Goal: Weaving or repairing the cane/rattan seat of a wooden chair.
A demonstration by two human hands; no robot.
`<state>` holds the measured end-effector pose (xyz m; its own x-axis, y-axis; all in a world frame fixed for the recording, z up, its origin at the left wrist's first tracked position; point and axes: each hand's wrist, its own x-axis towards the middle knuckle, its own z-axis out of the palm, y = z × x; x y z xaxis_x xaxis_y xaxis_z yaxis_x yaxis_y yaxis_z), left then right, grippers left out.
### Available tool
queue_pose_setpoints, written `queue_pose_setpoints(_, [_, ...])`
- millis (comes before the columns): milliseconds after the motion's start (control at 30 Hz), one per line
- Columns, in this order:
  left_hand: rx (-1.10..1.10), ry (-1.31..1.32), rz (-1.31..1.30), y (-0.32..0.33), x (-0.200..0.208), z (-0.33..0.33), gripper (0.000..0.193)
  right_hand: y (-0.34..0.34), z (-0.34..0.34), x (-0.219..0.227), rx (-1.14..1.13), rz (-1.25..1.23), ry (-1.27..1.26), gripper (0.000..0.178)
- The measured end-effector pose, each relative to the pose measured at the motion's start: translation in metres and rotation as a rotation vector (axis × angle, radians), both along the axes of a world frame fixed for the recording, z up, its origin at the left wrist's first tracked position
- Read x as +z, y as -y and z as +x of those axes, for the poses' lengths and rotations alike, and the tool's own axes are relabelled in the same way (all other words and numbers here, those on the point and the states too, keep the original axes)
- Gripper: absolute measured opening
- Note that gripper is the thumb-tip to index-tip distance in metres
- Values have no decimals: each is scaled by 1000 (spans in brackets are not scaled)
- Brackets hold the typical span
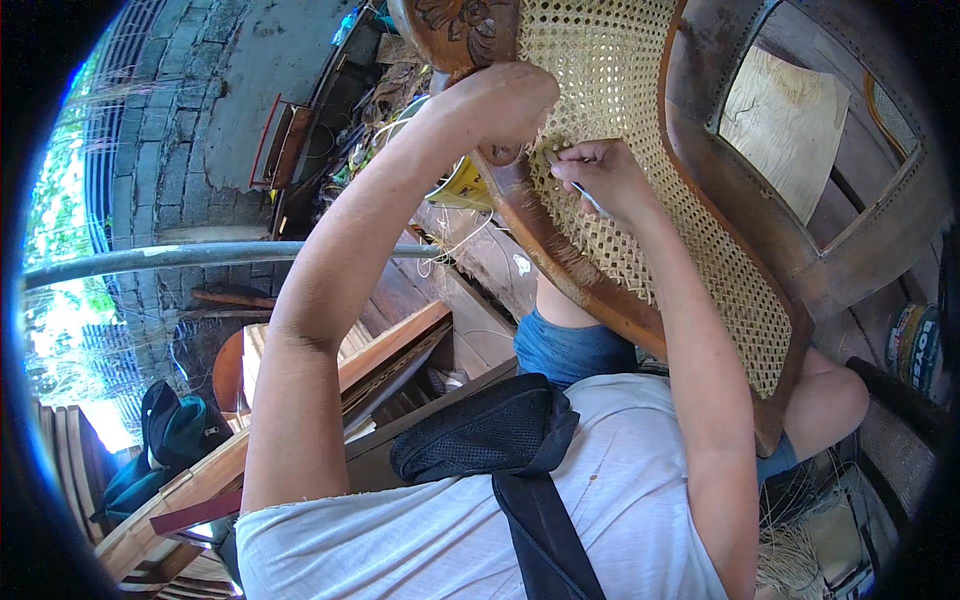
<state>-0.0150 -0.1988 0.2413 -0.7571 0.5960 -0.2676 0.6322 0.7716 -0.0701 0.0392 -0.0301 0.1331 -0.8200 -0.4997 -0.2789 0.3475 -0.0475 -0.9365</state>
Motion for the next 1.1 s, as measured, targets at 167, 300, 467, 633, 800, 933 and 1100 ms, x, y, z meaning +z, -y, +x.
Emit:
queue_pose_setpoints(167, [41, 2, -118, -18, 8, 11, 13, -4, 0, 0, 29, -51, 74, 20])
queue_pose_setpoints(300, [85, -41, -124, -25, 7, 23, 8, -3, -3, 3, 56, 15, -39, 24])
queue_pose_setpoints(467, [101, -59, -69, -18, -4, 35, 10, 11, -19, 12, 168, 390, -22, 38])
queue_pose_setpoints(633, [161, -198, 20, -18, -10, 52, 10, -27, -5, 5, 185, 651, -132, 38])
queue_pose_setpoints(800, [162, -298, 4, -18, -13, 64, 11, -82, 15, -20, 103, 842, -177, 37])
queue_pose_setpoints(933, [147, -221, -29, -20, -15, 52, 12, -98, 29, -4, -52, 943, -308, 37])
queue_pose_setpoints(1100, [319, 411, 476, -44, -28, 47, 22, -111, 27, 24, -36, 675, -174, 37])
